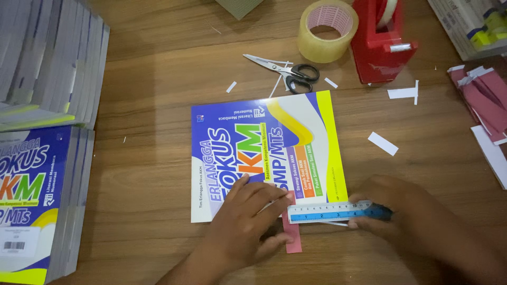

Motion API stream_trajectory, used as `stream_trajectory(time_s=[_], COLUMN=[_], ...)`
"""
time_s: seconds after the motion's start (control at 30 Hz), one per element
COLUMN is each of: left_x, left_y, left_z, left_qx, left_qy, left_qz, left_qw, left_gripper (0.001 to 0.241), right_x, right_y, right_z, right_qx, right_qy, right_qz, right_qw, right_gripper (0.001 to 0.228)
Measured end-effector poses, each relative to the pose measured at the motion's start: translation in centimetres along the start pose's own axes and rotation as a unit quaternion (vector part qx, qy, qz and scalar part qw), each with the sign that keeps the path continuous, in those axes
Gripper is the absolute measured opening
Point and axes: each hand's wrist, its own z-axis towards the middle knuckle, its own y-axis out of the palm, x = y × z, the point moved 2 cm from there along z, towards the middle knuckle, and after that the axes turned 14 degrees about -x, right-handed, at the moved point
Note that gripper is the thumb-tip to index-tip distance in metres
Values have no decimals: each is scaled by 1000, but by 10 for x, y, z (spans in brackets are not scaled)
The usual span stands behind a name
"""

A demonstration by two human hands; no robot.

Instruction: Applying labels and protective tape to book covers and cutting paper strips for book organization.

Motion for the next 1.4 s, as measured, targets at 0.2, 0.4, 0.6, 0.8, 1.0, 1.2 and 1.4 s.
stream_trajectory(time_s=[0.2, 0.4, 0.6, 0.8, 1.0, 1.2, 1.4], left_x=[-1, 0, 1, 0, 1, 3, 10], left_y=[1, 0, -3, -3, -3, -4, -13], left_z=[0, 1, 1, 1, 1, 1, 4], left_qx=[-6, -4, 4, 0, -15, -2, -6], left_qy=[7, 1, 12, 19, 9, 13, 29], left_qz=[10, 21, 15, 16, -6, -1, -7], left_qw=[1000, 1000, 1000, 1000, 1000, 1000, 1000], left_gripper=[65, 64, 59, 66, 65, 67, 63], right_x=[3, -43, 1, 20, 21, 28, 21], right_y=[0, -34, -36, -36, -35, -32, -33], right_z=[2, -23, -6, 9, 8, 13, 12], right_qx=[-5, -61, 107, 172, 197, 196, 235], right_qy=[1, 218, 176, -50, -41, -41, -87], right_qz=[-5, 3, 45, -63, -16, -13, 4], right_qw=[1000, 974, 978, 982, 979, 980, 968], right_gripper=[40, 30, 43, 46, 56, 59, 49])
